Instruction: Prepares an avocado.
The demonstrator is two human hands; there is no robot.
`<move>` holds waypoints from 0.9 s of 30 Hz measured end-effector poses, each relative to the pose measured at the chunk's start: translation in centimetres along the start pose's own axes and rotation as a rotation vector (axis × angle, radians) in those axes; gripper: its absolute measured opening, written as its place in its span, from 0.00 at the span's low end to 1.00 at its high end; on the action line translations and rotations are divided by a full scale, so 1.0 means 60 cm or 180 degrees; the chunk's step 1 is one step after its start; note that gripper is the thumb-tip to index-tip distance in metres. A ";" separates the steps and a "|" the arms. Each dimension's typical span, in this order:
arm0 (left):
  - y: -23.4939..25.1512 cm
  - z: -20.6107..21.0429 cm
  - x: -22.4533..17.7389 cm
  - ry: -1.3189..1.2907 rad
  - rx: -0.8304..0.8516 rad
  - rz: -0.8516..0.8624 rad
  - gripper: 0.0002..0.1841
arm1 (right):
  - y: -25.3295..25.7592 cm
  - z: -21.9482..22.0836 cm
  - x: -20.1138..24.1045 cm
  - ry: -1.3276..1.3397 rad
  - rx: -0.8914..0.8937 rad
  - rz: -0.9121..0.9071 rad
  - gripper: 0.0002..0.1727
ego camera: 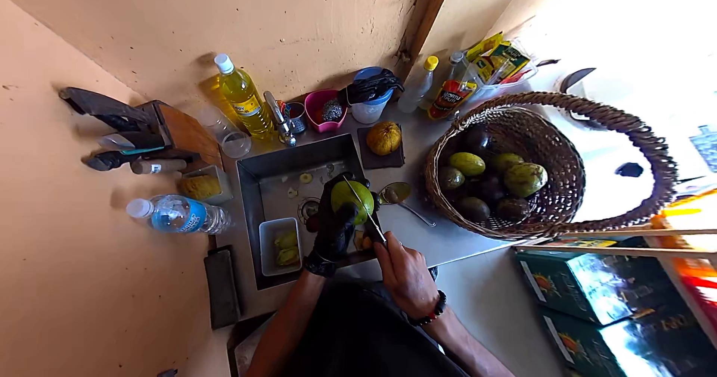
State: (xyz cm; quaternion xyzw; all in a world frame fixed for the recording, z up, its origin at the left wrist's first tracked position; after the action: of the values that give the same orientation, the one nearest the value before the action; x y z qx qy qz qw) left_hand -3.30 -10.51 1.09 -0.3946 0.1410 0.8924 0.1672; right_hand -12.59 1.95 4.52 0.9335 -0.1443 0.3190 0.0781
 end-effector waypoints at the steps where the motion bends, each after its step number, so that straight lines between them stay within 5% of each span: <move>1: -0.002 0.003 -0.009 0.0317 0.0221 0.0013 0.39 | -0.007 -0.004 -0.001 0.0011 0.0038 0.0025 0.24; 5: 0.016 0.028 -0.071 0.1279 0.1254 0.0112 0.43 | -0.020 -0.019 -0.007 0.0272 0.0207 0.0027 0.23; 9: 0.013 0.033 -0.074 0.1267 0.0641 0.0148 0.46 | -0.021 -0.020 -0.015 0.0397 -0.0007 -0.0088 0.24; 14: -0.006 0.009 -0.005 0.1185 0.0660 -0.0638 0.40 | -0.026 0.000 -0.043 0.0395 0.0328 0.0107 0.23; 20: -0.011 -0.011 0.068 0.1896 0.1005 -0.1391 0.38 | -0.045 0.013 -0.108 0.0344 0.1475 0.1119 0.26; 27: -0.036 -0.028 0.252 0.2414 0.0205 -0.1964 0.35 | -0.054 0.103 -0.330 0.2075 0.2160 0.1825 0.20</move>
State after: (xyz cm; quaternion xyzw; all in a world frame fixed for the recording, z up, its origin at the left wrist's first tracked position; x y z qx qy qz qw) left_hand -10.87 -6.38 -11.63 -0.7099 0.0959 0.5899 0.3728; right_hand -22.97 7.89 -12.74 0.6824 -0.2502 0.6286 -0.2766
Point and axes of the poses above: each hand's wrist, its own y-axis towards the middle knuckle, its own z-axis out of the palm, x = y × z, the point moved 7 cm from there along y, towards the middle knuckle, and after that the axes turned 5 degrees about z, right-handed, at the moved point
